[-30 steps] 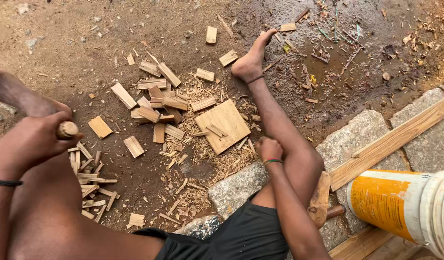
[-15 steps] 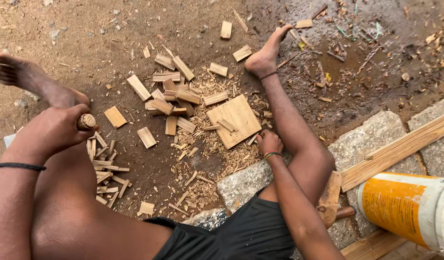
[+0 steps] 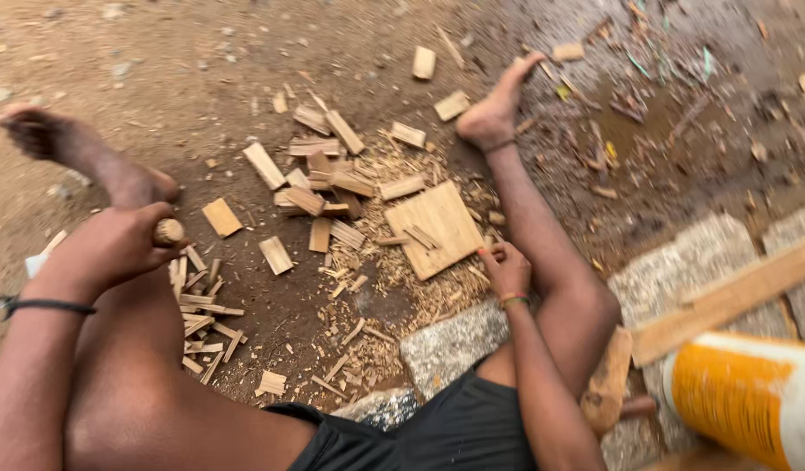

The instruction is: The person sits on the ground and uses a chisel and wooden mallet to carve small wooden pieces. They repeatedly strike the chisel to shape the wood, creating wood shavings and small blocks.

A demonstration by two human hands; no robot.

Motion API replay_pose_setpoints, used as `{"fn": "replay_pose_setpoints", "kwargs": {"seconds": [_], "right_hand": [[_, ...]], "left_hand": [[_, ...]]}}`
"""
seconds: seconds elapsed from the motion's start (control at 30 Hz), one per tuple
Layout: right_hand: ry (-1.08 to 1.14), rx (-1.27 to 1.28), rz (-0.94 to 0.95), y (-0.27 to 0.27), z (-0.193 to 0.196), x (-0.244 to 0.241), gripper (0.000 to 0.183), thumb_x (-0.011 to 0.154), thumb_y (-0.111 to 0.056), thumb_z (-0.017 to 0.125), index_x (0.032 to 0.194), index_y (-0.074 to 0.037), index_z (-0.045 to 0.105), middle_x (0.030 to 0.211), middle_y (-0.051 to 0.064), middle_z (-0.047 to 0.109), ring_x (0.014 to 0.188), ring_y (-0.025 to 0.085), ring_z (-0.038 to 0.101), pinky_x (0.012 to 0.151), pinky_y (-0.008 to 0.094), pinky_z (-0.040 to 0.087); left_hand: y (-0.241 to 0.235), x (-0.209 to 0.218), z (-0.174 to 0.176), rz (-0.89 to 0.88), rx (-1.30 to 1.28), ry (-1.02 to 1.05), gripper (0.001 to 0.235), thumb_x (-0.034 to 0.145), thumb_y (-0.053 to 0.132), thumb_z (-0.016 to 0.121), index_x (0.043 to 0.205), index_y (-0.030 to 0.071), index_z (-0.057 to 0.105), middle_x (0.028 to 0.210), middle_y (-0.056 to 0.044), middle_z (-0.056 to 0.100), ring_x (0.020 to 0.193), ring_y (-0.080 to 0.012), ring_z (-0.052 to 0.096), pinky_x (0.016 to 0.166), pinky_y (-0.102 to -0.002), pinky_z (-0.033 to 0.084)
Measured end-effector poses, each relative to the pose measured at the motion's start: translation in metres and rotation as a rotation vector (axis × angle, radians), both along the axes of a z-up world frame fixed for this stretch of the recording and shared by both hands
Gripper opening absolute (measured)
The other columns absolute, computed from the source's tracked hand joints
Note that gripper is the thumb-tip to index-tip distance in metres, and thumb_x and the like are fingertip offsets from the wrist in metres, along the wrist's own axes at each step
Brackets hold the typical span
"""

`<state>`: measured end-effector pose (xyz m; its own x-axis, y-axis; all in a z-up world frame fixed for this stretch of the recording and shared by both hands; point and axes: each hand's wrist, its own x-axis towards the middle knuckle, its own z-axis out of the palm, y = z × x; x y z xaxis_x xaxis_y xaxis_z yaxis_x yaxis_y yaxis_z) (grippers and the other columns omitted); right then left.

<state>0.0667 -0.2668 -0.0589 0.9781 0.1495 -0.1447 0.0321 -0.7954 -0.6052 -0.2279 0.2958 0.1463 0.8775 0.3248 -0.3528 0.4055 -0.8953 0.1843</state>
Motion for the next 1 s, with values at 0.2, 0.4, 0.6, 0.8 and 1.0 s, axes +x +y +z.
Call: {"fn": "replay_pose_setpoints", "kwargs": {"seconds": [0.2, 0.4, 0.6, 0.8, 1.0], "right_hand": [[-0.259, -0.122, 0.281, 0.072, 0.010, 0.005, 0.030, 0.085, -0.033, 0.082, 0.105, -0.012, 0.077, 0.101, 0.009, 0.073, 0.083, 0.026, 0.070, 0.075, 0.042, 0.055], [-0.147, -0.414, 0.538, 0.121, 0.020, -0.005, 0.055, 0.076, -0.052, 0.084, 0.114, -0.014, 0.072, 0.109, 0.008, 0.067, 0.100, 0.026, 0.063, 0.085, 0.044, 0.048], [-0.138, -0.480, 0.587, 0.132, 0.019, -0.015, 0.048, 0.081, -0.052, 0.081, 0.112, -0.017, 0.070, 0.105, 0.005, 0.069, 0.099, 0.024, 0.066, 0.086, 0.045, 0.050], [-0.043, -0.287, 0.599, 0.136, 0.015, 0.014, 0.045, 0.077, -0.046, 0.084, 0.107, -0.013, 0.073, 0.102, 0.008, 0.068, 0.091, 0.030, 0.069, 0.080, 0.044, 0.055], [-0.194, -0.371, 0.828, 0.167, 0.025, 0.009, 0.034, 0.087, -0.045, 0.079, 0.105, -0.016, 0.074, 0.099, 0.005, 0.070, 0.083, 0.021, 0.068, 0.075, 0.038, 0.056]], "left_hand": [[-0.002, -0.010, 0.002, -0.042, -0.013, -0.013, 0.045, 0.084, 0.038, 0.076, 0.117, 0.008, 0.065, 0.084, -0.022, 0.074, 0.080, -0.0405, 0.073, 0.072, -0.050, 0.060], [-0.007, -0.014, 0.013, 0.021, 0.011, -0.006, 0.049, 0.084, 0.039, 0.077, 0.121, 0.010, 0.064, 0.087, -0.021, 0.075, 0.081, -0.0388, 0.073, 0.073, -0.048, 0.060], [-0.001, -0.011, -0.001, -0.049, 0.012, 0.063, 0.057, 0.080, 0.034, 0.079, 0.131, 0.014, 0.061, 0.088, -0.019, 0.076, 0.082, -0.0359, 0.075, 0.072, -0.047, 0.062], [-0.003, -0.016, 0.005, 0.014, -0.018, -0.016, 0.050, 0.083, 0.039, 0.079, 0.123, 0.013, 0.065, 0.088, -0.020, 0.075, 0.081, -0.0376, 0.074, 0.074, -0.048, 0.061], [-0.001, -0.021, 0.008, 0.032, -0.004, -0.015, 0.046, 0.085, 0.037, 0.078, 0.120, 0.011, 0.065, 0.085, -0.019, 0.075, 0.078, -0.0358, 0.074, 0.074, -0.046, 0.062]]}}
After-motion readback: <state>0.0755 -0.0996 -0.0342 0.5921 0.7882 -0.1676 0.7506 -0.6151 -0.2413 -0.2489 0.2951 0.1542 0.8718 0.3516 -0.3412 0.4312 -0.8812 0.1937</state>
